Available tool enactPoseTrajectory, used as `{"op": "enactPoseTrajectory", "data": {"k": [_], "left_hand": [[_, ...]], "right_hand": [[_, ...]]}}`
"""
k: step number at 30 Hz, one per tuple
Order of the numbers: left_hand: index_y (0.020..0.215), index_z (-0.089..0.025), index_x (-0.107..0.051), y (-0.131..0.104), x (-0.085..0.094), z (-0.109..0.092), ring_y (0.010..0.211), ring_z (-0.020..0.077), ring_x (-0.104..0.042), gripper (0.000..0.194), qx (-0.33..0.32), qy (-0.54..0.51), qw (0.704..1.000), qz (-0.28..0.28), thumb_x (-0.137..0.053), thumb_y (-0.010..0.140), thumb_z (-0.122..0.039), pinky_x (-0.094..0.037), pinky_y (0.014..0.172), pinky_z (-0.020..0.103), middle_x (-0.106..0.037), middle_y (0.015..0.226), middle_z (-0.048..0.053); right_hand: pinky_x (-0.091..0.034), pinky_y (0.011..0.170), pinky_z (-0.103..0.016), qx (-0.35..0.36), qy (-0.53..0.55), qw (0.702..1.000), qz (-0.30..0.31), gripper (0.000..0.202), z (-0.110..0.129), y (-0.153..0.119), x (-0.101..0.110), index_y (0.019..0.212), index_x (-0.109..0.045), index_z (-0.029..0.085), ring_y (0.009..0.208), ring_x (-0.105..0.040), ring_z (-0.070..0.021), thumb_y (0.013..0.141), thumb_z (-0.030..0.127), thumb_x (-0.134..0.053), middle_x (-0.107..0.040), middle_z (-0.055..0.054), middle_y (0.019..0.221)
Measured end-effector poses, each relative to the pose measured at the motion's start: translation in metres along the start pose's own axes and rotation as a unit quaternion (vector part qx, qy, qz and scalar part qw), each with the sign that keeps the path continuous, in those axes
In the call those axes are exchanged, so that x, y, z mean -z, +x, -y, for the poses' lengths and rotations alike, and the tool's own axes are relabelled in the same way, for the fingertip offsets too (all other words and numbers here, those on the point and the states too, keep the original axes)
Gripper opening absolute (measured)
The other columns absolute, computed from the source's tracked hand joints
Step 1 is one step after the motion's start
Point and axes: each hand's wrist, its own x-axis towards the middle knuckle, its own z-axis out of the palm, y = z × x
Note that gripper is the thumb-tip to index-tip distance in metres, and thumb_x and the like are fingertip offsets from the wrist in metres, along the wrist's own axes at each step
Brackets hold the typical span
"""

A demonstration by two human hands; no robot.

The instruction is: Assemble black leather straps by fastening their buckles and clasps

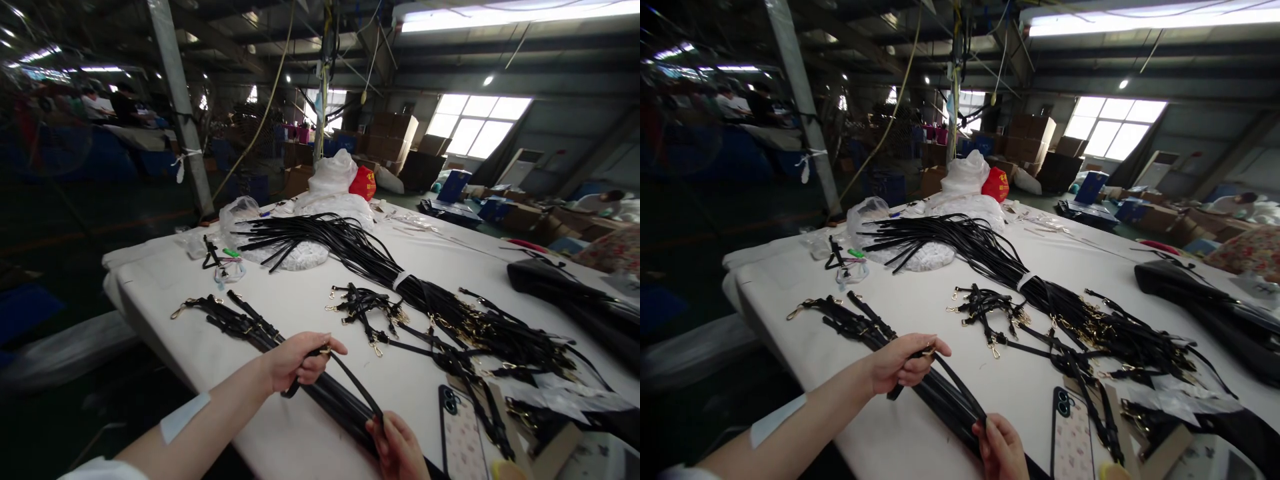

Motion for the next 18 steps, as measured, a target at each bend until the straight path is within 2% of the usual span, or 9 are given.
{"op": "enactPoseTrajectory", "data": {"k": [4,9,11,13,16,18], "left_hand": [[0.099,-0.013,-0.066,0.008,-0.003,0.008,0.036,0.006,-0.008,0.038,0.013,-0.059,0.998,0.018,-0.049,0.094,-0.046,-0.008,0.036,0.019,-0.02,0.043,-0.011],[0.1,-0.013,-0.067,0.016,-0.01,0.012,0.036,0.0067,-0.012,0.061,0.019,-0.024,0.999,0.02,-0.037,0.091,-0.067,-0.011,0.037,0.02,-0.02,0.044,-0.01],[0.101,-0.012,-0.067,0.019,-0.017,0.015,0.037,0.0066,-0.016,0.067,0.018,0.048,0.999,0.003,-0.037,0.088,-0.07,-0.013,0.038,0.021,-0.024,0.045,-0.01],[0.1,-0.012,-0.068,0.023,-0.025,0.022,0.039,0.007,-0.02,0.062,0.009,0.154,0.988,-0.024,-0.043,0.088,-0.067,-0.016,0.04,0.022,-0.029,0.046,-0.009],[0.093,-0.015,-0.071,0.03,-0.04,0.036,0.054,0.0107,-0.045,0.041,-0.044,0.336,0.939,-0.058,-0.057,0.086,-0.053,-0.035,0.053,0.022,-0.052,0.058,-0.002],[0.092,-0.018,-0.07,0.033,-0.049,0.046,0.075,0.0155,-0.057,0.029,-0.065,0.413,0.908,-0.038,-0.06,0.086,-0.044,-0.044,0.07,0.025,-0.065,0.078,0.002]], "right_hand": [[-0.042,0.047,-0.021,0.001,-0.008,1.0,-0.002,0.035,-0.001,0.001,-0.002,0.068,-0.073,0.017,0.046,-0.046,-0.0097,0.059,0.047,-0.087,-0.049,0.003,0.043],[-0.038,0.047,-0.021,-0.015,-0.024,0.999,0.019,0.036,0.001,0.002,-0.002,0.067,-0.074,0.017,0.044,-0.039,-0.0077,0.058,0.049,-0.087,-0.051,0.002,0.046],[-0.038,0.049,-0.021,-0.019,-0.037,0.999,0.019,0.036,0.005,0.0,-0.004,0.068,-0.074,0.016,0.045,-0.038,-0.007,0.059,0.049,-0.087,-0.053,0.002,0.048],[-0.038,0.051,-0.021,-0.003,-0.044,0.999,0.018,0.034,0.009,-0.003,-0.009,0.069,-0.073,0.017,0.046,-0.038,-0.0073,0.063,0.048,-0.085,-0.054,0.002,0.05],[-0.037,0.05,-0.021,0.03,-0.066,0.997,0.031,0.033,0.014,-0.005,-0.017,0.07,-0.072,0.017,0.047,-0.038,-0.0075,0.067,0.049,-0.082,-0.056,0.002,0.053],[-0.038,0.051,-0.022,0.045,-0.085,0.995,0.033,0.033,0.017,-0.006,-0.019,0.07,-0.072,0.017,0.047,-0.04,-0.0081,0.068,0.049,-0.08,-0.059,0.001,0.056]]}}
